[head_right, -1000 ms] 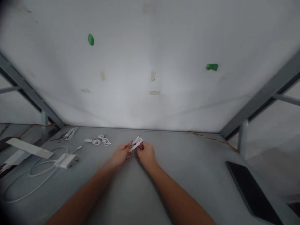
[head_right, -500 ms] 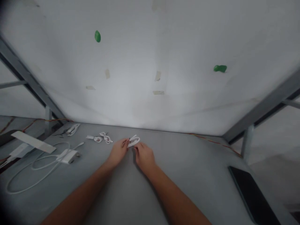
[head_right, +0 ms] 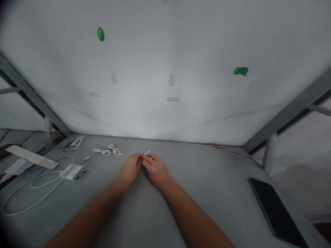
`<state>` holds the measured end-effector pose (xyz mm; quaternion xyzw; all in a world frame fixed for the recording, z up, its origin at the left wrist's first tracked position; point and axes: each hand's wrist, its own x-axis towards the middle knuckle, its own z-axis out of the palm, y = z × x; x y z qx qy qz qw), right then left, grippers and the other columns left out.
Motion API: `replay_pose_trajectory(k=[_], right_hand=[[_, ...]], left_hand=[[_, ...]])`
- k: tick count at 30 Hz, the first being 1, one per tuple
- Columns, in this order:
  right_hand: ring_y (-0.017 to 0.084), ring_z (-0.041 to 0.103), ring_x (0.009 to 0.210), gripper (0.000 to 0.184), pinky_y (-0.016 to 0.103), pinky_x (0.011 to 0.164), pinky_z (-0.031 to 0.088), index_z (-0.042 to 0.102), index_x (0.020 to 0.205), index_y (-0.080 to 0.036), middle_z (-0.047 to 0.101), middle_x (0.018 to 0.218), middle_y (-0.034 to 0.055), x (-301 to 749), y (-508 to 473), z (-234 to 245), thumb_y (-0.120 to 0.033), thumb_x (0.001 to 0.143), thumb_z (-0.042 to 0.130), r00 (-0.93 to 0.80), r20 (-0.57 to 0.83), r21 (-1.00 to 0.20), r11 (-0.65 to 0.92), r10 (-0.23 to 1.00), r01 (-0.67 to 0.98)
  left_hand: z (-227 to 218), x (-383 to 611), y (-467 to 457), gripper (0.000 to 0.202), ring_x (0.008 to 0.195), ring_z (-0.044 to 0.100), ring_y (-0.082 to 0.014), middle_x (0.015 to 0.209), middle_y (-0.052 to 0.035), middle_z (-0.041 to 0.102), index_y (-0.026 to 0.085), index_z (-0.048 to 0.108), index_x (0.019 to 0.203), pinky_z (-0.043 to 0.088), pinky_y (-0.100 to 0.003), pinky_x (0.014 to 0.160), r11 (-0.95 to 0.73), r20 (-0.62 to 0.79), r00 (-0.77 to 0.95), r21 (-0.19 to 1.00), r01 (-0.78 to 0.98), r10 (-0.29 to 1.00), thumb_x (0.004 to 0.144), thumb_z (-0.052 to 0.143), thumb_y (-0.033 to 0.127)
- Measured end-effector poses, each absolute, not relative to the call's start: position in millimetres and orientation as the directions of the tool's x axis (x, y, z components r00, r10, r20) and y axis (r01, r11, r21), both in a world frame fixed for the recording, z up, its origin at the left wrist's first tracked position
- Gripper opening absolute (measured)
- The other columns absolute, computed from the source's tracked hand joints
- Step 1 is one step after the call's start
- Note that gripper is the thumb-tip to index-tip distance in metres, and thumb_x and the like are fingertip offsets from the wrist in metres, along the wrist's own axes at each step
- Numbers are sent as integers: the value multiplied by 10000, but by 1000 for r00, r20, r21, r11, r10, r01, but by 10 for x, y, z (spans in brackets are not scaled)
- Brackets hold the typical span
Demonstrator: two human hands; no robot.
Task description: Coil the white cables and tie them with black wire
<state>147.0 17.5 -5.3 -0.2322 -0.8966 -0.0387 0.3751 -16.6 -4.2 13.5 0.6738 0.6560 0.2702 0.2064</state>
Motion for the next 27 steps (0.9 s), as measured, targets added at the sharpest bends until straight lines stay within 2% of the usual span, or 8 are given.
replay_pose_trajectory(k=[5, 10, 14, 17, 22, 25, 27], right_hand=[[229, 683, 1038, 394, 370, 936, 597, 701, 1094, -199, 755, 1120, 105, 1456, 175, -58, 34, 870, 475, -598, 675, -141, 872, 431, 469], [234, 683, 979, 367, 353, 882, 597, 715, 1078, -192, 731, 1045, 122, 1463, 185, -100, 2, 881, 475, -575, 666, -165, 846, 475, 507], [213, 684, 942, 375, 326, 863, 591, 724, 1088, -217, 720, 1011, 107, 1454, 200, -128, -11, 910, 466, -479, 682, -264, 797, 552, 542], [203, 688, 939, 345, 318, 854, 596, 733, 1036, -229, 717, 988, 96, 1427, 202, -135, -39, 940, 462, -395, 715, -333, 778, 576, 533], [208, 696, 1091, 351, 377, 973, 590, 745, 1038, -223, 743, 1153, 110, 1401, 224, -182, -43, 940, 460, -313, 765, -364, 779, 563, 510], [203, 717, 1003, 342, 375, 932, 603, 757, 998, -228, 768, 1062, 91, 1418, 253, -207, -35, 928, 483, -320, 744, -381, 765, 587, 520], [204, 720, 938, 331, 360, 884, 608, 760, 973, -220, 771, 999, 90, 1437, 270, -209, -22, 920, 500, -338, 728, -382, 762, 597, 523]], left_hand=[[156, -157, -60, 333, 951, 673, -244, 1049, -149, 741, 167, 707, 1000, 449, -344, 915, -68, 102, 5, 626, 776, 995, 1046, 387, 246], [163, -145, -66, 311, 914, 676, -256, 1024, -165, 740, 162, 705, 976, 448, -339, 878, -97, 152, 0, 634, 767, 988, 1042, 409, 236], [201, -109, -55, 262, 939, 691, -244, 1036, -136, 751, 186, 710, 980, 459, -315, 882, -102, 148, -5, 707, 700, 989, 1021, 453, 211], [206, -81, -52, 268, 958, 694, -257, 1064, -148, 755, 173, 718, 1013, 468, -339, 909, -107, 151, -2, 716, 690, 989, 1019, 452, 210], [177, -60, -69, 290, 1039, 679, -287, 1139, -171, 752, 163, 726, 1100, 460, -401, 1005, -156, 187, 18, 760, 631, 982, 988, 458, 181], [175, -55, -73, 288, 1089, 671, -293, 1173, -157, 757, 179, 742, 1105, 453, -415, 1052, -155, 186, -2, 823, 547, 983, 935, 511, 162], [179, -50, -61, 251, 1068, 686, -289, 1156, -142, 766, 191, 753, 1062, 486, -410, 1027, -108, 132, -20, 877, 469, 991, 909, 554, 184]])
